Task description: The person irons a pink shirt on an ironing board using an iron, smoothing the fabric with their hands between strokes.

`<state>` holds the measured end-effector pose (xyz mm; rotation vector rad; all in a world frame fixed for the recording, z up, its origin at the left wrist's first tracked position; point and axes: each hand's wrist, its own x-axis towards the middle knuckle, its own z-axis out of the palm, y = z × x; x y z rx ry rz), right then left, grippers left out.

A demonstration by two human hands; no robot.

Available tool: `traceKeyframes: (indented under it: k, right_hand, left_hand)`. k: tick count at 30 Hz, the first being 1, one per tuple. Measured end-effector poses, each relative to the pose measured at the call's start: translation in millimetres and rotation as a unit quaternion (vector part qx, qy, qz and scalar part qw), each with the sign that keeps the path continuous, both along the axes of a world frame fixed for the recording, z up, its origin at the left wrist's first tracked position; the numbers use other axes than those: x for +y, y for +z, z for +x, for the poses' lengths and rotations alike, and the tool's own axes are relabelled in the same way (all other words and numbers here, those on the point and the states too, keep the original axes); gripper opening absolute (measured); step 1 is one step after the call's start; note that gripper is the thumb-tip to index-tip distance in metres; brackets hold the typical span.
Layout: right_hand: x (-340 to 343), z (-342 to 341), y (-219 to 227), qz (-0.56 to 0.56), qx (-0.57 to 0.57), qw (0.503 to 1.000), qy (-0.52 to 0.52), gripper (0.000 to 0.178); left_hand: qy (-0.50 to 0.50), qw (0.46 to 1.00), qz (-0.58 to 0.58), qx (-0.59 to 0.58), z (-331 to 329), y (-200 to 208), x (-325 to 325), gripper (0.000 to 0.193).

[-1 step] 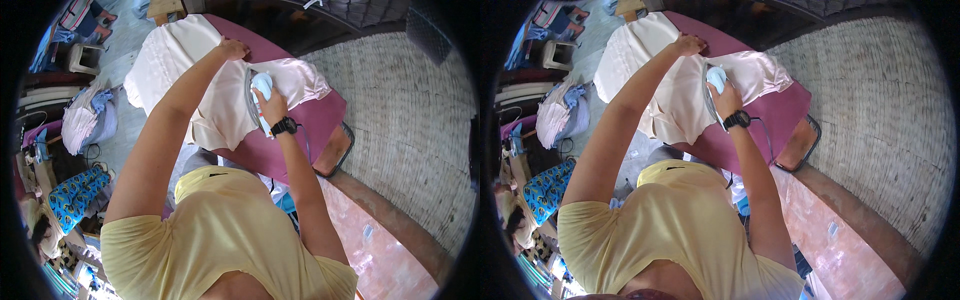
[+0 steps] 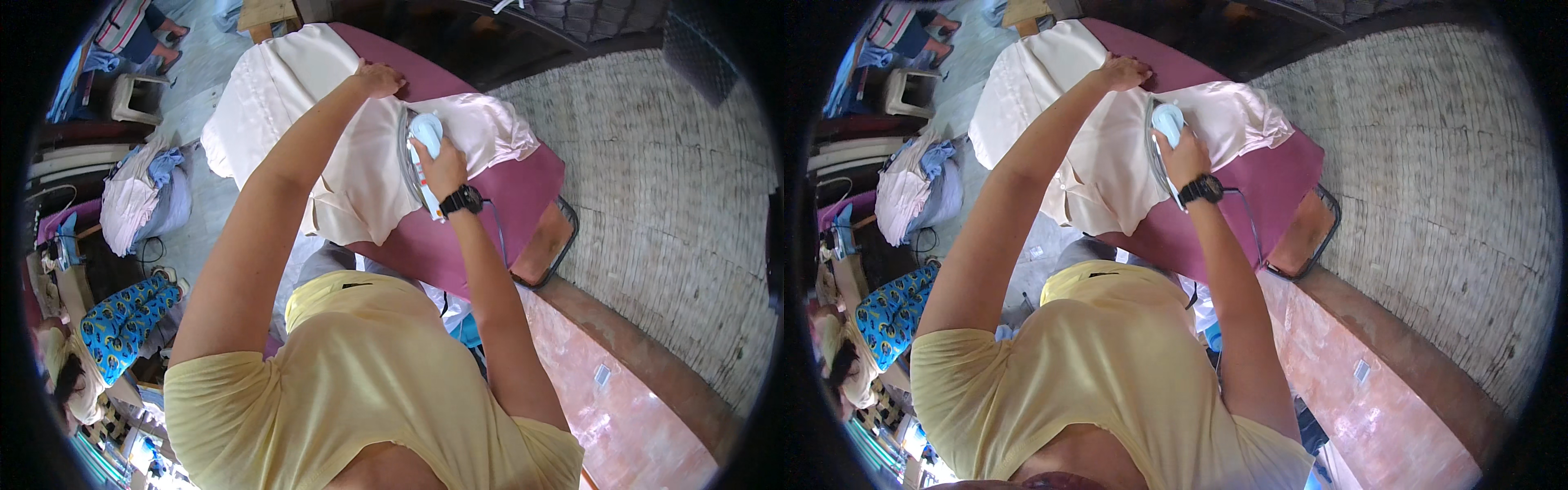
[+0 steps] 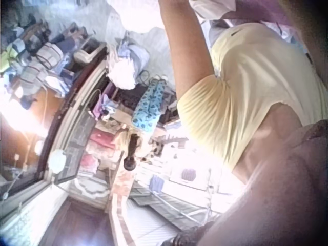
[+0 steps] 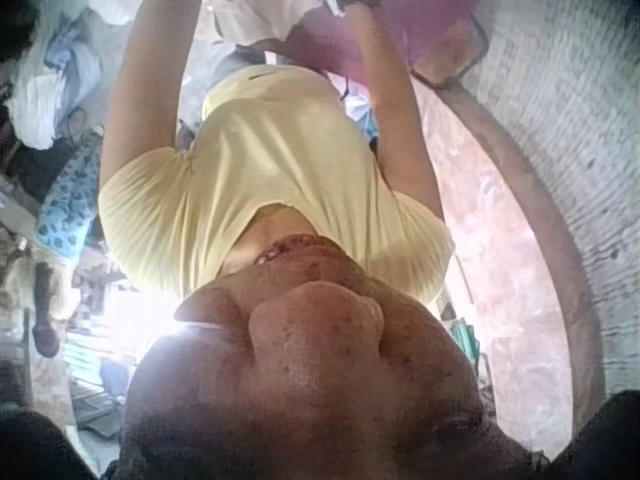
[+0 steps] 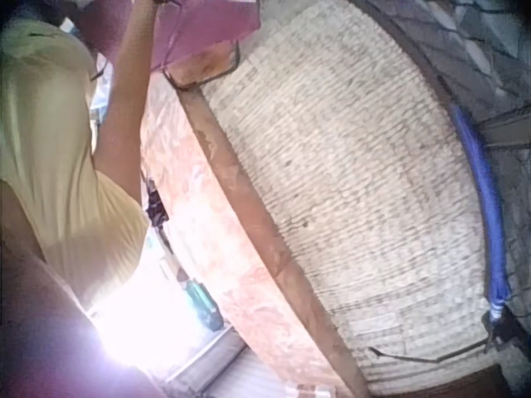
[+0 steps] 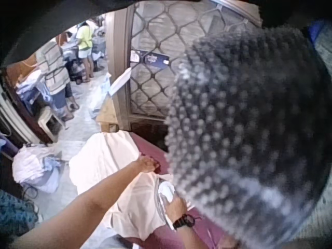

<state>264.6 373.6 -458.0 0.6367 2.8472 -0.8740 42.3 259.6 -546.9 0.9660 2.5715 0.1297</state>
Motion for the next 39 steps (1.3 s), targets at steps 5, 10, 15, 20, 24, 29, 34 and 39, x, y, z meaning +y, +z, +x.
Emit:
traceKeyframes:
  k: [5,10,15,20,24,29,34,39]
  right_hand:
    - [2,25,-11,0.003,0.052,0.995,-0.082,0.064]
    - [17,15,-16,-0.013,0.073,0.970,-0.233,0.068]
    - [48,-45,-14,-0.022,0.076,0.968,-0.238,0.070]
    - [47,-22,-53,-0.092,0.199,0.946,-0.237,0.063]
    - [35,-26,-26,-0.256,0.160,0.898,-0.321,0.050]
    - [53,-56,-2,-0.190,0.102,0.903,-0.372,0.062]
    - [27,-31,-26,-0.093,0.226,0.906,-0.346,0.058]
    - [49,-40,-11,-0.116,0.141,0.906,-0.381,0.064]
  left_hand:
    - [0.027,1.000,-0.013,-0.010,12,16,3,0.049]
    - [0.025,0.998,-0.044,-0.049,10,27,15,0.051]
    - [0.039,0.999,0.010,-0.025,1,-10,37,0.048]
    - [0.042,0.996,0.054,-0.064,2,-3,40,0.052]
    - [0.041,0.992,0.030,-0.112,3,15,36,0.054]
    - [0.047,0.995,0.078,-0.042,9,0,35,0.054]
    - [0.047,0.995,0.082,-0.027,16,2,30,0.052]
    - [0.046,0.994,0.097,-0.034,19,3,32,0.051]
